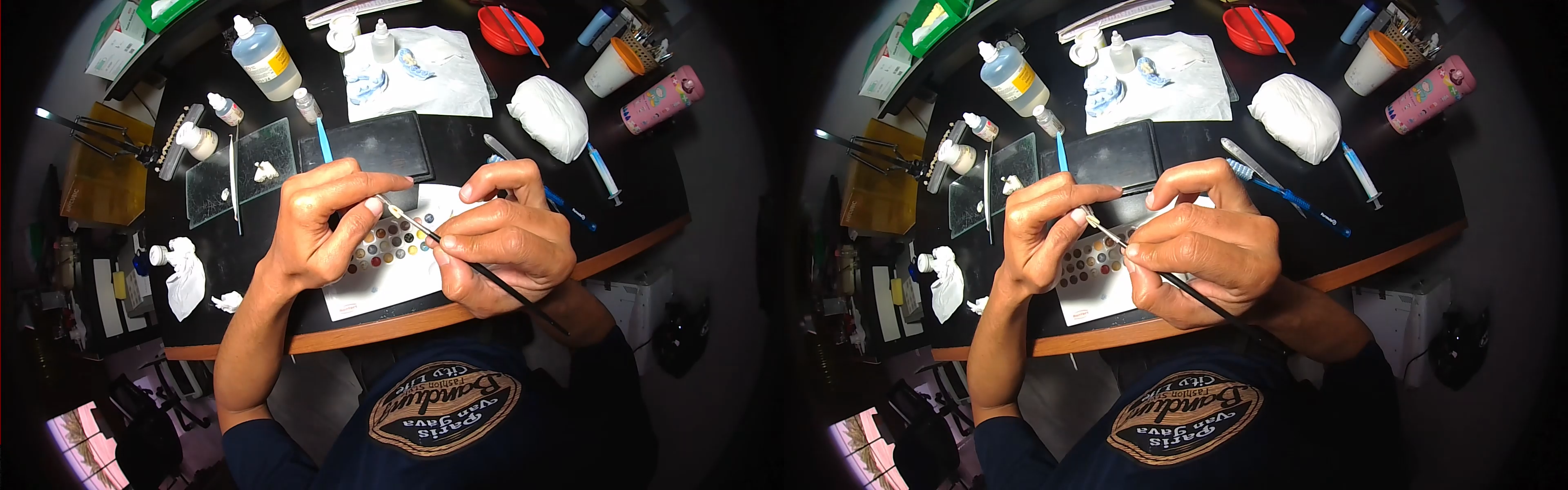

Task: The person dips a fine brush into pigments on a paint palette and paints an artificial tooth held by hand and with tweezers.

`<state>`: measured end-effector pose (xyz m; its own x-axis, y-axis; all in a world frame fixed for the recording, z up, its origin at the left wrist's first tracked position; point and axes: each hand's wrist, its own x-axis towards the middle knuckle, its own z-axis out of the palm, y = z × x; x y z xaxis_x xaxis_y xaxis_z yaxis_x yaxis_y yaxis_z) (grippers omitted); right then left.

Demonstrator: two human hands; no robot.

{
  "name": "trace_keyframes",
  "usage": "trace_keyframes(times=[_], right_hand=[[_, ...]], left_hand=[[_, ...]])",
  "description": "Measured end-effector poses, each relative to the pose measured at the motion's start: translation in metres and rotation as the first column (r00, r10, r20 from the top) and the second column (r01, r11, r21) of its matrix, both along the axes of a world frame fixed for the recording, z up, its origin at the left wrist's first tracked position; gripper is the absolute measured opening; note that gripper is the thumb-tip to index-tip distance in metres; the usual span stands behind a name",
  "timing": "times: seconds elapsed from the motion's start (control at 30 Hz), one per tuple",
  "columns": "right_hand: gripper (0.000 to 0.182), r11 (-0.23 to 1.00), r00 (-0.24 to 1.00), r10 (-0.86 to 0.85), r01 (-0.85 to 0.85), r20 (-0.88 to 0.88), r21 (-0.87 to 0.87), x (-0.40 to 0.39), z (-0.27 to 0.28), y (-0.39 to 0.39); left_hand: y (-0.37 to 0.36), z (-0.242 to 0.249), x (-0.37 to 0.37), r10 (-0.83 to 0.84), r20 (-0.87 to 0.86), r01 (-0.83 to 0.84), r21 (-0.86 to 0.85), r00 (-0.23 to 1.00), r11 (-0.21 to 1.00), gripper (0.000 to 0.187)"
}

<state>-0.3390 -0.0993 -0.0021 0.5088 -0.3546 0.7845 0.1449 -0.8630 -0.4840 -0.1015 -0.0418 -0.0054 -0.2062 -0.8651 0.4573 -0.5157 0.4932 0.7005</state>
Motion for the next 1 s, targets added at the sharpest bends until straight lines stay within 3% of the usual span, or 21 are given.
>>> trace_keyframes(times=[1.0], right_hand=[[0.027,1.0,1.0,-0.014,0.014,0.027,-0.006,-0.0019,-0.0013,0.0013]], left_hand=[[0.0004,0.0005,0.0005,-0.005,-0.009,0.005,0.017,1.0,1.0,0.038]])
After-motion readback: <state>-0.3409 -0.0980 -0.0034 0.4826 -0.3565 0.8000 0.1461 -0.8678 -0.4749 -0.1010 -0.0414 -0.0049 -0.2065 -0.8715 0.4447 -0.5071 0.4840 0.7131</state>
